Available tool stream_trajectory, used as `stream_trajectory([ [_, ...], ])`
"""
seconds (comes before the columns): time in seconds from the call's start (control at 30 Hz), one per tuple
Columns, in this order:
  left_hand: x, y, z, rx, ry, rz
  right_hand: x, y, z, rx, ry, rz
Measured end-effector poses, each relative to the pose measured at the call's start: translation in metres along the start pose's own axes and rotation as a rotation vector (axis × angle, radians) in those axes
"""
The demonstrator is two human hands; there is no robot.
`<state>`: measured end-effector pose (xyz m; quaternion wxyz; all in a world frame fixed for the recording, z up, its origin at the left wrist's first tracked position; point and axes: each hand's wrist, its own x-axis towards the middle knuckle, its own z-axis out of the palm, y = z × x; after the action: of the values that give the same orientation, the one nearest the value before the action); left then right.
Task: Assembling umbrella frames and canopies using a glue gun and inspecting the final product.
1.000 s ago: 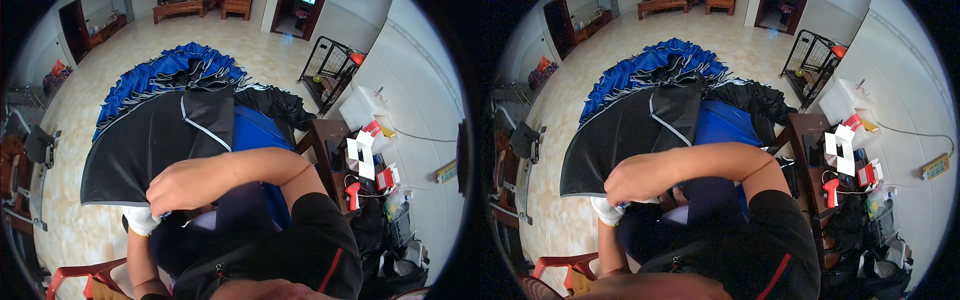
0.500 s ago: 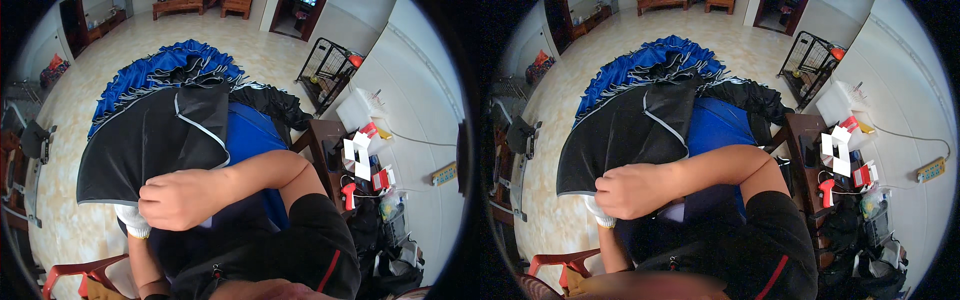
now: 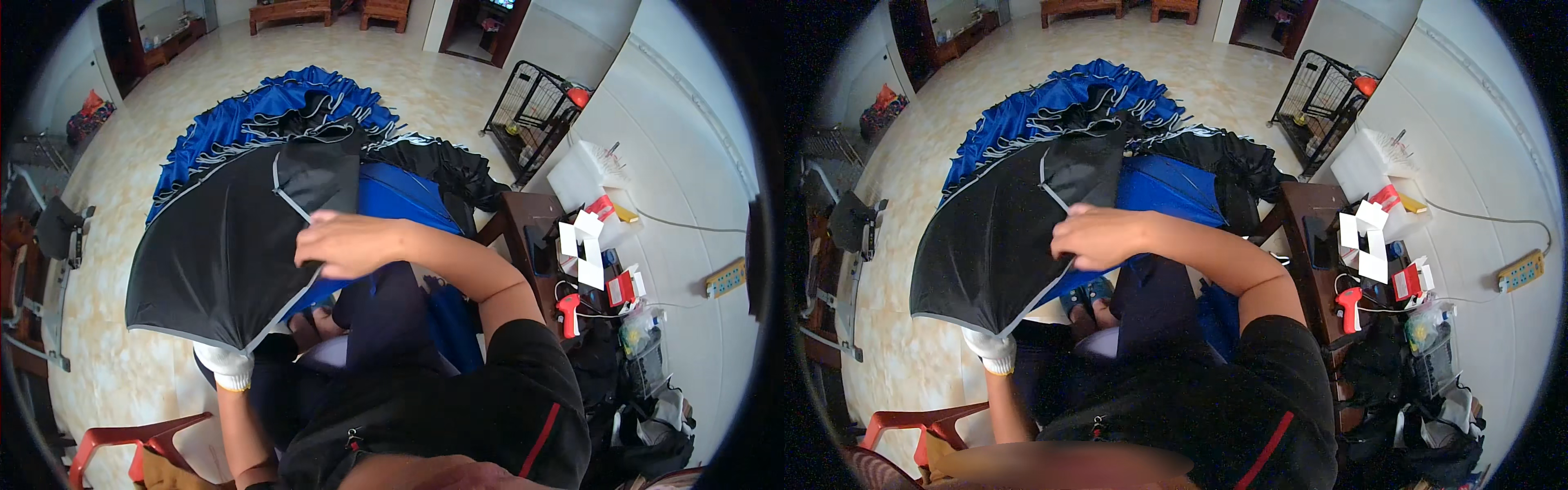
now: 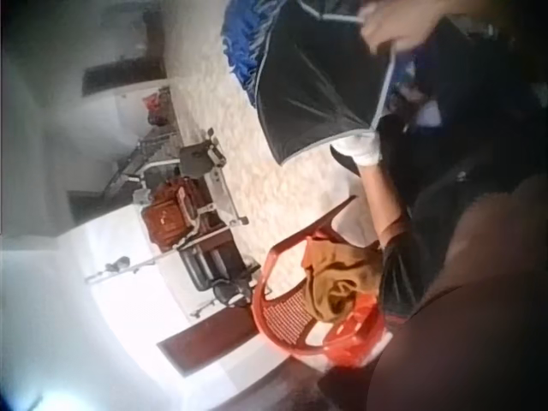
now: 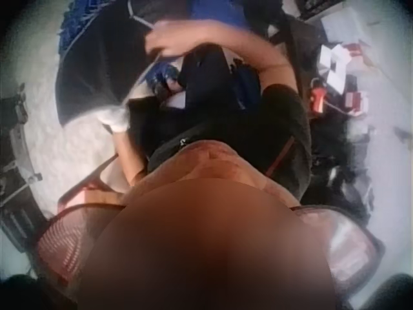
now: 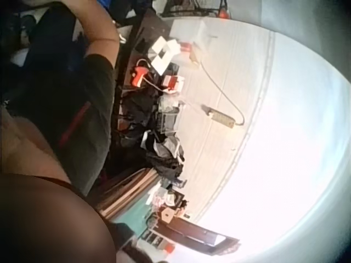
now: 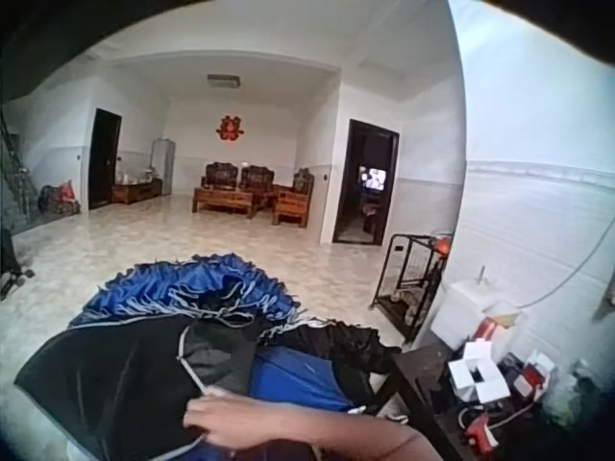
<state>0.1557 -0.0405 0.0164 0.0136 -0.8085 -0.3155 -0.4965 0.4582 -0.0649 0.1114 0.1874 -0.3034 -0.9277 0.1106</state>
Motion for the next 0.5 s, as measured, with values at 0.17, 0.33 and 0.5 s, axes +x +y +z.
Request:
stream_trajectory([
  [0.17, -0.004, 0.024, -0.01, -0.106, 0.039, -0.068, -0.04, 0.047, -0.002, -0.72, 0.092, 0.299],
  [0.33, -0.069, -0.034, -0.014, 0.01, 0.116, -0.331, -0.064, -0.001, -0.046, -0.576, 0.194, 0.213],
  [0.5, -0.135, -0.142, -0.034, 0.376, 0.096, -0.893, -0.045, -0.053, -0.04, -0.398, 0.199, -0.009],
])
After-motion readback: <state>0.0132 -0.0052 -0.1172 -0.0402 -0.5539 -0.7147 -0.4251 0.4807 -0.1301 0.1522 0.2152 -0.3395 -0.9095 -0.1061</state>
